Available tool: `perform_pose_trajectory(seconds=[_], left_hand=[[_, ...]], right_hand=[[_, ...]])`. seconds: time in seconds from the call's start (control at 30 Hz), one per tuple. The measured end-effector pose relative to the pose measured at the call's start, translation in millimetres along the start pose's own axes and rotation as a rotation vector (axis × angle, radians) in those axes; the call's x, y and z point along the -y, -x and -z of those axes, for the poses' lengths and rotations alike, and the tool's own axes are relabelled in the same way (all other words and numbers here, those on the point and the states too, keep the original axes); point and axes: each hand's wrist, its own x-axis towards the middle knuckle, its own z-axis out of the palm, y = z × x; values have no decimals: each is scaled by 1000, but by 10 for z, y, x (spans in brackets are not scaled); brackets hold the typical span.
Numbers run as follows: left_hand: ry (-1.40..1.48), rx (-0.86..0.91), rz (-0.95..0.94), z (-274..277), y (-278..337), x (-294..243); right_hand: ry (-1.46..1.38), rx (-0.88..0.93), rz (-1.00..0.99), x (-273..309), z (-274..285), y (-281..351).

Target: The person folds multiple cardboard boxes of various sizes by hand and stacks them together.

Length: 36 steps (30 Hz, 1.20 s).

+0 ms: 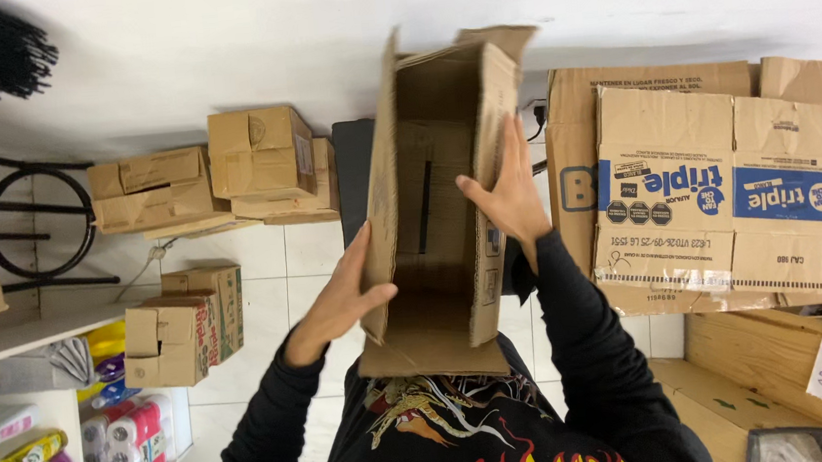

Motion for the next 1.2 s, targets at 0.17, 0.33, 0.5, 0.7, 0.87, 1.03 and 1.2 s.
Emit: perform_pose_trajectory(seconds=[0.17, 0.33, 0.5, 0.7, 0.87, 1.03, 1.2], left_hand=[[-228, -128, -48, -81, 14, -627], [-186, -234, -175, -182, 64, -704], [-345, -246, -325, -256, 89, -562], [-717, -101, -314, -203, 114, -520], [-931, 76, -161, -273, 151, -611], [-828, 460, -61, -380, 365, -937], [-920, 395, -108, -340, 322, -1094]], right_hand=[[216, -128, 449, -34, 188, -766], [435, 82, 570, 526, 375, -1447], [490, 131, 298, 318, 266, -1810], [272, 202, 291, -14, 372, -1917], [74, 200, 359, 76, 657, -1680], [21, 170, 442, 224, 881, -1445], [16, 200, 448, 144, 951, -1453]])
